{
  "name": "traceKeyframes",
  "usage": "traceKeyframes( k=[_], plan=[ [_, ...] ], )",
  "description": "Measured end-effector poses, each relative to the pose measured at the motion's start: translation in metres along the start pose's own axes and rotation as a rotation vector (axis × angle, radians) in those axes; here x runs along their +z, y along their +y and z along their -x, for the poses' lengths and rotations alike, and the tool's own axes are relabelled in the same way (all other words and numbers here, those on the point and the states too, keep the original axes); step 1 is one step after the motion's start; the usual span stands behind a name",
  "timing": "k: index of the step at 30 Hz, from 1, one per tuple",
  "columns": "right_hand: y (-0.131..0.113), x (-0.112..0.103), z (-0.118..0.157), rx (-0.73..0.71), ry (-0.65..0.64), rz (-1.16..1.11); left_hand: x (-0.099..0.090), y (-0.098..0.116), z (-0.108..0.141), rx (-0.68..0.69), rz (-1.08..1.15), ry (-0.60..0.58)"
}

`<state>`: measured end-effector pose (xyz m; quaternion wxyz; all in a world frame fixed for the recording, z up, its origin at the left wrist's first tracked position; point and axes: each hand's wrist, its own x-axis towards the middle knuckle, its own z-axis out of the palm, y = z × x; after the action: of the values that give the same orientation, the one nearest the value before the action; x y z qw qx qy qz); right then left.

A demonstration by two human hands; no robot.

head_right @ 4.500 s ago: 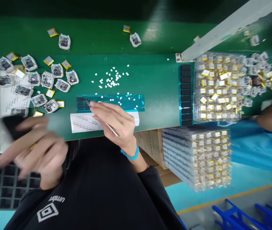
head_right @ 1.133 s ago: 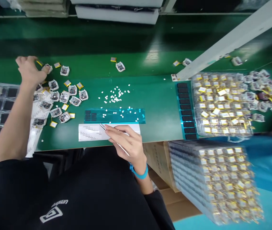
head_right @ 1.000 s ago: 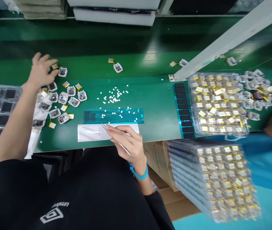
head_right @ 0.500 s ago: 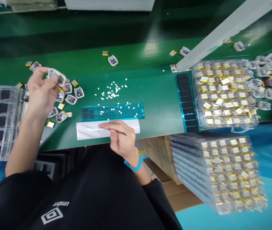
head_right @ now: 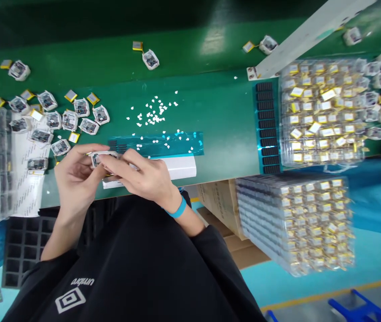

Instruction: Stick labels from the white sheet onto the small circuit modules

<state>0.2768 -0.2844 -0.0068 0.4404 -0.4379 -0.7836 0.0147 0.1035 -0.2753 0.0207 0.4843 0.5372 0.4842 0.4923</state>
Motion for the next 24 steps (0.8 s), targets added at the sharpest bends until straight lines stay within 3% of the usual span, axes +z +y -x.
traceKeyframes(
  k=[4,10,13,21,24],
  plan=[
    [0.001,-0.003,0.002,0.003,0.010,-0.054,0.003,0.004,0.006,-0.012,-0.044,-0.041],
    [-0.001,-0.005,0.006,0.159,0.131,-0.184,0.010,0.001,0.009,0.003,0.068,0.095],
    [-0.003,-0.004,0.006,0.162,0.112,-0.150,0.012,0.002,0.010,0.009,0.066,0.067],
    [-0.003,-0.005,0.005,0.001,0.048,0.017,0.009,0.009,0.020,0.038,-0.160,0.083],
    [0.000,-0.008,0.003,0.027,-0.027,-0.078,0.007,0.008,0.022,0.039,-0.236,0.101]
  ],
)
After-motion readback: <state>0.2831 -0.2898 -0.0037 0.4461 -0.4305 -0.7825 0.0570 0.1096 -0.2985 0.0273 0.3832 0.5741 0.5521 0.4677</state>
